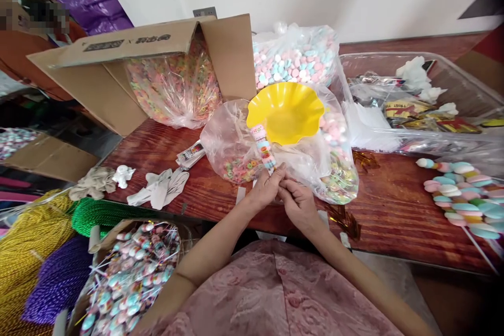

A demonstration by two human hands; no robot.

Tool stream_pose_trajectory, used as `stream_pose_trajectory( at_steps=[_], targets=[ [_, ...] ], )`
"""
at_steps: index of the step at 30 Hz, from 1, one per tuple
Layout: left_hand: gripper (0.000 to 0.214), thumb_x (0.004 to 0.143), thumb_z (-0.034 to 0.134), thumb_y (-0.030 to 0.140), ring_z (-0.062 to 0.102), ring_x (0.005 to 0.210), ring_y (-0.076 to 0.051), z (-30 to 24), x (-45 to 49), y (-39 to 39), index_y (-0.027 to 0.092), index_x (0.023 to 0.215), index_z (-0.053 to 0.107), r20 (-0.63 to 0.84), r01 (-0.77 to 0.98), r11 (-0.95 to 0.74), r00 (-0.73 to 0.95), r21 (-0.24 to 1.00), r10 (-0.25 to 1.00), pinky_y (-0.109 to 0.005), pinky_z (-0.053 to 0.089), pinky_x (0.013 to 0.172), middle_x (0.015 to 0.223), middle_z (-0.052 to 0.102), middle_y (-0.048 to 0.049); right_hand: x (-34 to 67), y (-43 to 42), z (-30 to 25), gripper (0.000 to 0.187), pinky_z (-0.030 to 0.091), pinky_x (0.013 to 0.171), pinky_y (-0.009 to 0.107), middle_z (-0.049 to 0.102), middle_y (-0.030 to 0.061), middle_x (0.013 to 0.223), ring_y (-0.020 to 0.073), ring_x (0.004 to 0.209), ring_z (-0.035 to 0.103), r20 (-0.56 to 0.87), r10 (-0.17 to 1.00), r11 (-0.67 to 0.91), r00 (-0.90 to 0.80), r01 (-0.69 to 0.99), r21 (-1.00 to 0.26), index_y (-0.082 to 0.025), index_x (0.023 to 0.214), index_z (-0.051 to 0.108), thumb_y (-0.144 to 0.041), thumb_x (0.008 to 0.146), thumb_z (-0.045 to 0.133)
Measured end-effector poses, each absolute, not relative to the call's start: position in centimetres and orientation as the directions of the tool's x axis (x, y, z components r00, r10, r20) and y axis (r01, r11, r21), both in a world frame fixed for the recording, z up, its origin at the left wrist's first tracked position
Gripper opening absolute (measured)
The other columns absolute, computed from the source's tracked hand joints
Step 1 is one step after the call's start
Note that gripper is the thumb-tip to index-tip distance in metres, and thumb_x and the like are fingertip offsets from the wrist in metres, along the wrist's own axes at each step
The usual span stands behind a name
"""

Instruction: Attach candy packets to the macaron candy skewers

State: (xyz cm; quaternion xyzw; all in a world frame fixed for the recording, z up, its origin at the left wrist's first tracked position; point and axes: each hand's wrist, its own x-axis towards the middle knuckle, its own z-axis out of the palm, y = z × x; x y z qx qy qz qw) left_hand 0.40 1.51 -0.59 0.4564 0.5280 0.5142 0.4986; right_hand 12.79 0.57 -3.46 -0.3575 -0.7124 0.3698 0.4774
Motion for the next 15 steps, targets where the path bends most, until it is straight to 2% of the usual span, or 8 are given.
stream_pose_trajectory(
  at_steps=[1,3,6,8,10,11,13,15],
  targets=[
    [0.044,0.084,0.054,0.055,0.05,0.063,-0.012,-0.3,-0.2,1.4,0.017,0.063,0.055,-0.056,0.009,0.056,-0.028,0.998,0.998,-0.025,0.041,0.065,0.061,0.053,0.0012,13.7,0.8,-3.4,0.016,0.05,0.068,0.028,0.068,0.0033,0.081,0.0153,0.073,0.061,0.494,0.811,0.568,-0.313,0.222,-0.792,-0.02,0.09,0.068,-0.022,0.091,0.052],
    [0.046,0.084,0.051,0.054,0.044,0.053,-0.01,0.3,-1.0,1.1,0.018,0.056,0.049,-0.133,0.028,0.131,0.127,0.991,0.983,-0.025,0.037,0.055,0.052,0.047,0.0026,15.6,1.5,-3.0,0.028,0.051,0.083,0.035,0.069,0.0096,0.109,0.0206,0.097,0.064,0.658,0.664,0.745,-0.356,0.395,-0.538,-0.022,0.115,0.066,-0.016,0.09,0.055],
    [0.043,0.078,0.056,0.052,0.037,0.041,-0.009,1.1,-1.0,-0.1,0.021,0.054,0.04,-0.359,-0.017,0.416,0.474,0.909,0.804,-0.024,0.029,0.043,0.046,0.04,0.0047,17.8,3.1,-1.3,0.042,0.042,0.099,0.047,0.062,0.0065,0.131,0.0272,0.119,0.055,0.736,0.419,0.865,-0.532,0.48,-0.145,-0.035,0.125,0.061,-0.016,0.088,0.058],
    [0.043,0.073,0.061,0.051,0.038,0.04,-0.009,1.5,-0.4,-0.9,0.021,0.053,0.037,-0.439,0.034,0.589,0.701,0.807,0.561,-0.024,0.03,0.041,0.046,0.04,0.0048,18.4,3.9,0.3,0.039,0.033,0.105,0.053,0.065,-0.0001,0.127,0.0262,0.124,0.053,0.617,0.296,0.933,-0.729,0.359,-0.023,-0.041,0.121,0.062,-0.017,0.091,0.054],
    [0.045,0.074,0.059,0.05,0.036,0.04,-0.009,1.4,0.2,-1.5,0.022,0.051,0.033,-0.465,0.142,0.644,0.807,0.752,0.365,-0.024,0.03,0.041,0.045,0.037,0.0043,18.3,4.3,1.6,0.035,0.029,0.108,0.052,0.07,-0.0015,0.112,0.0219,0.115,0.058,0.389,0.228,0.97,-0.893,0.244,-0.009,-0.038,0.115,0.063,-0.017,0.095,0.044],
    [0.045,0.076,0.056,0.049,0.035,0.04,-0.01,1.3,0.4,-1.7,0.022,0.05,0.031,-0.488,0.201,0.619,0.805,0.759,0.337,-0.024,0.03,0.042,0.045,0.036,0.0038,18.1,4.3,2.0,0.033,0.029,0.107,0.051,0.071,0.0,0.104,0.0204,0.108,0.06,0.259,0.215,0.976,-0.942,0.218,-0.017,-0.034,0.11,0.065,-0.017,0.097,0.039],
    [0.041,0.082,0.048,0.042,0.037,0.042,-0.012,0.9,0.5,-1.7,0.022,0.049,0.033,-0.539,0.337,0.454,0.713,0.825,0.449,-0.026,0.032,0.044,0.044,0.037,0.0021,17.6,4.1,2.3,0.03,0.036,0.1,0.046,0.071,0.0053,0.094,0.0198,0.092,0.062,0.023,0.248,0.968,-0.969,0.246,-0.049,-0.024,0.103,0.065,-0.016,0.096,0.037],
    [0.034,0.084,0.047,0.032,0.048,0.05,-0.016,0.5,0.3,-1.5,0.02,0.052,0.043,-0.511,0.573,0.139,0.56,0.807,0.652,-0.028,0.04,0.051,0.049,0.048,-0.0017,17.0,3.9,2.0,0.024,0.042,0.083,0.038,0.07,0.0102,0.088,0.0198,0.079,0.061,-0.176,0.32,0.932,-0.931,0.343,-0.119,-0.016,0.098,0.064,-0.013,0.091,0.041]
  ],
)
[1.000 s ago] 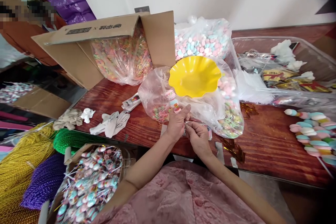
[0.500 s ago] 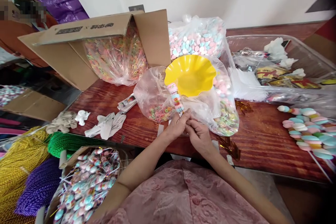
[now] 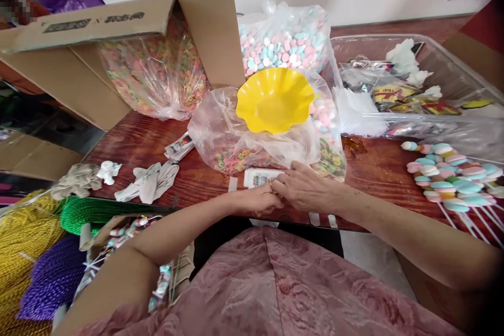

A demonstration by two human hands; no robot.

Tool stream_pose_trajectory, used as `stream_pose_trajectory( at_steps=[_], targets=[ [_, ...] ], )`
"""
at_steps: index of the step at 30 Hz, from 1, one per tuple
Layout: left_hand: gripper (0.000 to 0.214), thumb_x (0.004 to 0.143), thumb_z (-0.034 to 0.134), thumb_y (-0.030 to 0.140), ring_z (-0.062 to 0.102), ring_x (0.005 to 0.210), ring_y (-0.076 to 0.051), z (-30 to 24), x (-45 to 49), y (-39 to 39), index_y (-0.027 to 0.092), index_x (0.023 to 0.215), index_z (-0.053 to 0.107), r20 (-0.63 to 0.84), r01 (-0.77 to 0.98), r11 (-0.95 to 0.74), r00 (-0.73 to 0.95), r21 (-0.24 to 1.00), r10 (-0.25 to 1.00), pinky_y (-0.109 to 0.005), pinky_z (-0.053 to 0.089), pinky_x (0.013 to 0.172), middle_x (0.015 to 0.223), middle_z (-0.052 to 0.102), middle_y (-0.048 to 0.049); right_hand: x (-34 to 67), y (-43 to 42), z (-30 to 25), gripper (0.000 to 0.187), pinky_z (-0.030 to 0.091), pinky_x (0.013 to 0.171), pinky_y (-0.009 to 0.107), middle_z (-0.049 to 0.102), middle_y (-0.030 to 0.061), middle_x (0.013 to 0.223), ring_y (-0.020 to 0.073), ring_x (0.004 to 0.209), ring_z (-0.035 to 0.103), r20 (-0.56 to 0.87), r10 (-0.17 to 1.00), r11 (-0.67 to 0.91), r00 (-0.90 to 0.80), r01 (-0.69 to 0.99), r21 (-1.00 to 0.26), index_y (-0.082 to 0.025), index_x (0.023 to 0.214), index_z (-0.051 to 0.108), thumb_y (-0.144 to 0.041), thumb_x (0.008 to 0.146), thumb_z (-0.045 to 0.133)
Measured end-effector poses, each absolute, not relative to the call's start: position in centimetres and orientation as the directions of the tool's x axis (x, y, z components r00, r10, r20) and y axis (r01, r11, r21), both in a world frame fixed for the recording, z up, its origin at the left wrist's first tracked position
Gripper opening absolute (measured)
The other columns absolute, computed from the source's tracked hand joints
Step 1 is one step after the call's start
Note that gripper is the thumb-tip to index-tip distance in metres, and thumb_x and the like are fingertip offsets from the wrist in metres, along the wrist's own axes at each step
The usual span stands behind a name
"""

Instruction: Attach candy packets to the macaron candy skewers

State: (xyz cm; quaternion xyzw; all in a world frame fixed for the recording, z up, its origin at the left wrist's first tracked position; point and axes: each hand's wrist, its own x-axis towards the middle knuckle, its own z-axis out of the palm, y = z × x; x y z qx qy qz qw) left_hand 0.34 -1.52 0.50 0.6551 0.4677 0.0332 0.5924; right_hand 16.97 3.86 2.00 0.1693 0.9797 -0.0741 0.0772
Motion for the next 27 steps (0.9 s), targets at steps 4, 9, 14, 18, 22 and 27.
stream_pose_trajectory(
  at_steps=[4,9,14,18,22,27],
  targets=[
    [0.021,0.084,0.048,0.017,0.067,0.082,-0.03,0.2,0.4,-1.3,0.01,0.076,0.066,-0.301,0.892,-0.369,0.438,0.259,0.847,-0.039,0.05,0.072,0.079,0.069,-0.0173,16.2,4.6,1.9,0.012,0.035,0.058,0.028,0.067,0.0077,0.073,0.0166,0.063,0.058,-0.401,0.338,0.829,-0.851,0.471,-0.301,-0.015,0.084,0.065,-0.022,0.082,0.055],
    [0.025,0.09,0.04,0.013,0.067,0.084,-0.03,0.5,0.9,-2.5,0.009,0.087,0.065,-0.103,0.85,-0.527,0.524,-0.007,0.846,-0.036,0.051,0.066,0.082,0.067,-0.0175,16.1,6.7,3.6,0.012,0.036,0.051,0.026,0.057,-0.0023,0.053,0.0128,0.047,0.052,-0.695,0.084,0.408,-0.714,0.661,-0.63,-0.018,0.071,0.058,-0.026,0.079,0.054],
    [0.019,0.088,0.043,0.013,0.064,0.075,-0.025,0.0,0.8,-3.8,0.011,0.089,0.062,-0.072,0.797,-0.593,0.602,0.114,0.795,-0.033,0.049,0.063,0.081,0.066,-0.0134,16.1,7.2,3.8,0.009,0.038,0.051,0.025,0.053,-0.0044,0.05,0.0124,0.044,0.051,-0.74,0.031,0.366,-0.672,0.697,-0.617,-0.017,0.075,0.058,-0.023,0.08,0.053],
    [0.019,0.088,0.043,0.014,0.063,0.073,-0.022,-1.2,0.5,-3.5,0.013,0.083,0.061,-0.065,0.818,-0.449,0.502,0.359,0.862,-0.033,0.048,0.067,0.079,0.066,-0.0111,16.4,6.7,3.5,0.03,0.04,0.058,0.025,0.064,-0.0004,0.068,0.0153,0.06,0.059,-0.638,0.158,0.57,-0.754,0.597,-0.564,-0.018,0.111,0.06,-0.028,0.082,0.06],
    [0.025,0.086,0.048,0.028,0.055,0.053,-0.014,-2.1,-0.4,-2.2,0.017,0.064,0.052,-0.245,0.569,0.022,0.319,0.822,0.915,-0.026,0.044,0.054,0.06,0.056,-0.0028,17.8,5.0,3.2,0.054,0.038,0.076,0.032,0.063,0.0132,0.117,0.0224,0.096,0.059,-0.265,0.457,0.783,-0.849,0.526,-0.332,-0.02,0.139,0.044,-0.023,0.087,0.055],
    [0.029,0.074,0.061,0.045,0.041,0.036,-0.009,-1.9,-1.4,-1.5,0.017,0.072,0.053,-0.45,0.075,0.479,0.493,0.874,0.745,-0.023,0.035,0.04,0.049,0.044,0.0059,19.9,3.2,1.7,0.029,0.029,0.085,0.039,0.068,0.0064,0.102,0.0213,0.098,0.054,0.15,0.37,0.928,-0.917,0.372,-0.016,-0.025,0.12,0.059,-0.02,0.097,0.042]
  ],
)
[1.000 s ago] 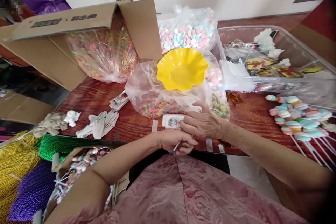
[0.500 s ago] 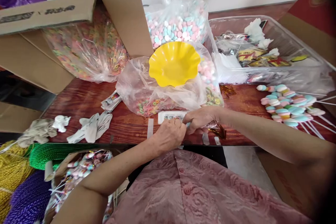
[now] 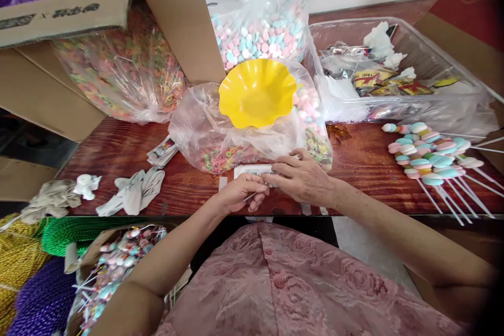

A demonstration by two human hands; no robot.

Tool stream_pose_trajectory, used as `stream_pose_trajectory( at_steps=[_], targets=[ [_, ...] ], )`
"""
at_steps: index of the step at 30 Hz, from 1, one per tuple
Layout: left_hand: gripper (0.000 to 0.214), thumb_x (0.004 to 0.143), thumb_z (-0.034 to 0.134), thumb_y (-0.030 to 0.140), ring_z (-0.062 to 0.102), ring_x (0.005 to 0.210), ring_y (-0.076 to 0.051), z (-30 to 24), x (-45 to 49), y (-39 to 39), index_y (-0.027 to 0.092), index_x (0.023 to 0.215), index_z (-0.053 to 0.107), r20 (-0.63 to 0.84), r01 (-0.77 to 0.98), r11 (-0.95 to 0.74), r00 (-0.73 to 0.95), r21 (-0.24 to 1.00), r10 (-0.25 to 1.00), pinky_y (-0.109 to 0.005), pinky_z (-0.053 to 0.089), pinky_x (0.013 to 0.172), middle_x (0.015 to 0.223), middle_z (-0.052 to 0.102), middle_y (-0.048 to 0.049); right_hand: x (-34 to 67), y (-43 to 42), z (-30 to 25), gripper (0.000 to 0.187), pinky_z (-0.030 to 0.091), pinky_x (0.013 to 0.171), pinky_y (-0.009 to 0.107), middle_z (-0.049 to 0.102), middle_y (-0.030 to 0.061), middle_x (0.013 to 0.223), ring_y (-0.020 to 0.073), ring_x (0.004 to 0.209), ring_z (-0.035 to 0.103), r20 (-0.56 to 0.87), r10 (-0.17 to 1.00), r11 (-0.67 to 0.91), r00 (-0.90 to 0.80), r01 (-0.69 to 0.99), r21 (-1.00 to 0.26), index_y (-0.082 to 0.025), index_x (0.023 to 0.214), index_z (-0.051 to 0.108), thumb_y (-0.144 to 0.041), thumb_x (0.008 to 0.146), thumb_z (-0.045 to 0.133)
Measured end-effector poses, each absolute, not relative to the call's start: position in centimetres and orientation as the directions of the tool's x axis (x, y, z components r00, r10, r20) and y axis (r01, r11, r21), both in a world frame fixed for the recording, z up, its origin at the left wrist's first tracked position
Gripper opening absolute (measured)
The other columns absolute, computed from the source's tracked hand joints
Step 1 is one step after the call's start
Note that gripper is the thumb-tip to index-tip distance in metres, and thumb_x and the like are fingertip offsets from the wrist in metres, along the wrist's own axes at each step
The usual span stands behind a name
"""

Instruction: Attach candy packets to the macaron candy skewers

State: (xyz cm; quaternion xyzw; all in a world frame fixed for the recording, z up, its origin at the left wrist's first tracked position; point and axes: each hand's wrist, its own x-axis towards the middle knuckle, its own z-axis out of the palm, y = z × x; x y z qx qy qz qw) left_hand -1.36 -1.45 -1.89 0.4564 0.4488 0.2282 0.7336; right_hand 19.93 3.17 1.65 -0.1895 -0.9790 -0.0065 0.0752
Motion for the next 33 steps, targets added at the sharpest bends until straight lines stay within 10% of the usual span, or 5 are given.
stream_pose_trajectory(
  at_steps=[4,9,22,28,33],
  targets=[
    [0.021,0.085,0.049,0.031,0.053,0.049,-0.013,-1.4,-0.4,-2.1,0.018,0.069,0.052,-0.314,0.482,0.058,0.471,0.874,0.824,-0.026,0.044,0.052,0.057,0.053,-0.0006,20.3,3.1,1.0,0.023,0.025,0.08,0.038,0.068,0.004,0.081,0.0159,0.072,0.052,-0.017,0.382,0.923,-0.924,0.382,-0.052,-0.02,0.099,0.064,-0.022,0.099,0.04],
    [0.017,0.079,0.047,0.004,0.063,0.087,-0.025,-1.3,1.6,-3.1,0.013,0.086,0.06,-0.13,0.839,-0.385,0.462,0.385,0.877,-0.037,0.05,0.077,0.09,0.066,-0.0151,19.8,3.8,1.6,0.029,0.022,0.067,0.033,0.067,0.0072,0.071,0.0145,0.058,0.05,-0.249,0.437,0.875,-0.865,0.473,-0.107,-0.017,0.091,0.063,-0.031,0.099,0.039],
    [0.023,0.086,0.038,0.005,0.06,0.075,-0.022,-2.9,0.5,-2.5,0.014,0.082,0.059,0.037,0.796,-0.564,0.571,0.221,0.82,-0.032,0.048,0.067,0.079,0.064,-0.0115,19.6,3.4,0.7,0.027,0.034,0.079,0.037,0.069,0.0075,0.078,0.0179,0.069,0.057,-0.18,0.479,0.846,-0.859,0.506,-0.166,-0.016,0.095,0.063,-0.031,0.097,0.041],
    [0.027,0.09,0.041,0.021,0.052,0.062,-0.016,-3.7,-1.4,-2.9,0.019,0.066,0.052,0.096,0.71,-0.385,0.412,0.589,0.906,-0.027,0.04,0.06,0.065,0.056,-0.0036,27.1,6.5,-0.5,0.027,0.042,0.089,0.035,0.067,0.0112,0.109,0.0214,0.103,0.057,0.349,0.792,0.608,-0.501,0.7,-0.375,-0.018,0.106,0.068,-0.026,0.096,0.045],
    [0.033,0.081,0.056,0.04,0.037,0.047,-0.009,-2.8,-0.4,-2.8,0.018,0.057,0.05,-0.24,0.275,0.204,0.107,0.94,0.965,-0.021,0.026,0.047,0.051,0.045,0.003,33.5,11.6,-3.4,0.027,0.043,0.086,0.034,0.066,0.0118,0.097,0.0233,0.095,0.057,0.182,0.951,0.289,-0.25,0.927,-0.239,-0.017,0.088,0.073,-0.024,0.09,0.047]
  ],
)
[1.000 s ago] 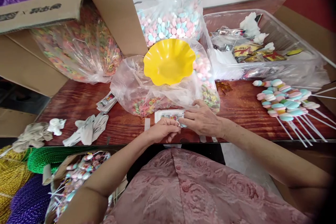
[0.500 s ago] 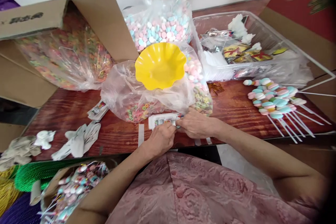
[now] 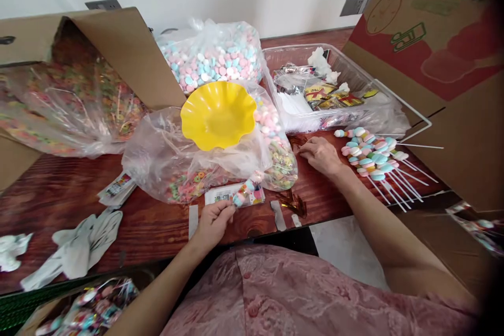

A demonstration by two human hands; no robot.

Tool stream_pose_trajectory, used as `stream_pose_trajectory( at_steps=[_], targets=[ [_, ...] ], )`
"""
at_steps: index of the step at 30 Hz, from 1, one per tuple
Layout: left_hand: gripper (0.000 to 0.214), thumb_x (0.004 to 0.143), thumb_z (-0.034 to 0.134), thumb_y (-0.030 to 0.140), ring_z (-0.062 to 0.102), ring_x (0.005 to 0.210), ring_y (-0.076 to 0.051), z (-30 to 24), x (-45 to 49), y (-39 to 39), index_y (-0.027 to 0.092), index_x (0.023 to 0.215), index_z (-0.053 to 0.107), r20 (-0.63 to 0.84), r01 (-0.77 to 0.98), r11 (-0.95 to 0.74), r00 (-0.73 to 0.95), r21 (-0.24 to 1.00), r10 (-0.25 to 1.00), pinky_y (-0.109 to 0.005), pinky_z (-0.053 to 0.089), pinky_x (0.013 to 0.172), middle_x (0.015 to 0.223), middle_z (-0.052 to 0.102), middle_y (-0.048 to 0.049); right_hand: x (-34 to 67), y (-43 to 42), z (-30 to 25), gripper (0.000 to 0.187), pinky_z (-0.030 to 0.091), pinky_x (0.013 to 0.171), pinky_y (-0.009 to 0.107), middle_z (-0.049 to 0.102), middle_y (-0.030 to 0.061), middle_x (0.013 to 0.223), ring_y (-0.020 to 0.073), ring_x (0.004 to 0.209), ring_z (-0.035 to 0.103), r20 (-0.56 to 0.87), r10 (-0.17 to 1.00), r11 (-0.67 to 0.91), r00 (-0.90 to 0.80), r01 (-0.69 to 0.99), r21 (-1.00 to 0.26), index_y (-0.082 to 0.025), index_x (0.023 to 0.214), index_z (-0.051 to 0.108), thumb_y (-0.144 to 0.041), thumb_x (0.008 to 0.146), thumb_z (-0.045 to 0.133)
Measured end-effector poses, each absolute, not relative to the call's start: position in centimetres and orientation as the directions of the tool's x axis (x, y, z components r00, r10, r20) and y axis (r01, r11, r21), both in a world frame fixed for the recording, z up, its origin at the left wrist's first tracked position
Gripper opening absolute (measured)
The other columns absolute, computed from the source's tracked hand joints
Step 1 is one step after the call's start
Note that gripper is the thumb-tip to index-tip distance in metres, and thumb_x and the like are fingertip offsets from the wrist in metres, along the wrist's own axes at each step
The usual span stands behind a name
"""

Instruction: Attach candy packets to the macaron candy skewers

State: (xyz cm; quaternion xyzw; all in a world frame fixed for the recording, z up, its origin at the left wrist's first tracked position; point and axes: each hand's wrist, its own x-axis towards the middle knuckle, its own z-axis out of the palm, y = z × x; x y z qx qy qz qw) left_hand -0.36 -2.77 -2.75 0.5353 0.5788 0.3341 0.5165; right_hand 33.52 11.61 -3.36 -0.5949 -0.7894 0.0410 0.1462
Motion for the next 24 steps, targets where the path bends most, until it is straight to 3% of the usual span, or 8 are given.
stream_pose_trajectory(
  at_steps=[4,9,12,15,17,20,24],
  targets=[
    [0.03,0.069,0.067,0.043,0.035,0.04,-0.005,-1.9,1.8,-2.5,0.017,0.063,0.056,-0.446,-0.103,0.455,0.098,0.884,0.889,-0.019,0.02,0.04,0.051,0.049,0.0052,33.8,12.5,-4.7,0.025,0.042,0.084,0.031,0.063,0.0126,0.1,0.0219,0.099,0.055,0.16,0.933,0.354,-0.322,0.901,-0.251,-0.015,0.084,0.068,-0.024,0.092,0.047],
    [0.032,0.066,0.073,0.043,0.042,0.038,-0.005,-1.6,1.8,-2.8,0.014,0.065,0.058,-0.468,-0.255,0.492,0.152,0.832,0.87,-0.018,0.025,0.038,0.053,0.056,0.0035,34.3,10.1,-4.5,0.016,0.041,0.071,0.032,0.061,0.0139,0.093,0.0195,0.083,0.057,0.239,0.937,0.325,-0.255,0.887,-0.327,-0.016,0.085,0.059,-0.021,0.09,0.045],
    [0.032,0.065,0.077,0.041,0.046,0.042,-0.005,-1.6,1.1,-3.1,0.013,0.069,0.064,-0.459,-0.312,0.481,0.146,0.819,0.876,-0.019,0.03,0.04,0.055,0.058,0.0024,34.3,7.3,-3.5,0.009,0.043,0.066,0.033,0.061,0.0103,0.081,0.0189,0.07,0.055,0.36,0.929,0.269,-0.086,0.826,-0.496,-0.02,0.087,0.053,-0.025,0.09,0.046],
    [0.03,0.065,0.081,0.039,0.052,0.051,-0.007,-1.2,1.4,-2.8,0.012,0.073,0.07,-0.404,-0.363,0.442,0.178,0.82,0.897,-0.019,0.036,0.046,0.062,0.064,-0.0012,31.1,3.8,-1.8,0.014,0.045,0.062,0.031,0.06,0.0049,0.077,0.0178,0.067,0.056,0.432,0.9,0.291,0.062,0.652,-0.7,-0.023,0.087,0.05,-0.036,0.093,0.047],
    [0.03,0.064,0.083,0.036,0.053,0.056,-0.008,-0.7,2.3,-2.5,0.012,0.077,0.073,-0.344,-0.408,0.403,0.212,0.819,0.915,-0.02,0.039,0.051,0.071,0.067,-0.0038,27.4,1.7,-0.7,0.017,0.047,0.065,0.031,0.061,0.0025,0.077,0.0175,0.07,0.058,0.356,0.933,0.338,-0.058,0.486,-0.806,-0.024,0.085,0.054,-0.038,0.093,0.051],
    [0.026,0.065,0.083,0.035,0.051,0.057,-0.007,0.1,3.8,-2.1,0.013,0.077,0.075,-0.235,-0.472,0.294,0.181,0.831,0.955,-0.021,0.04,0.053,0.076,0.066,-0.0026,21.6,-0.2,0.4,0.02,0.047,0.065,0.03,0.062,0.0007,0.07,0.0156,0.064,0.057,0.291,0.911,0.393,-0.291,0.409,-0.824,-0.024,0.078,0.056,-0.035,0.093,0.05],
    [0.021,0.065,0.082,0.033,0.05,0.056,-0.006,0.4,3.6,-2.0,0.014,0.068,0.072,-0.138,-0.517,0.124,0.011,0.847,0.99,-0.02,0.037,0.05,0.07,0.062,0.0001,17.2,-0.5,0.1,0.017,0.05,0.068,0.031,0.065,0.0,0.071,0.0152,0.066,0.061,0.296,0.911,0.354,-0.288,0.177,-0.918,-0.024,0.079,0.053,-0.034,0.092,0.054]
  ],
)
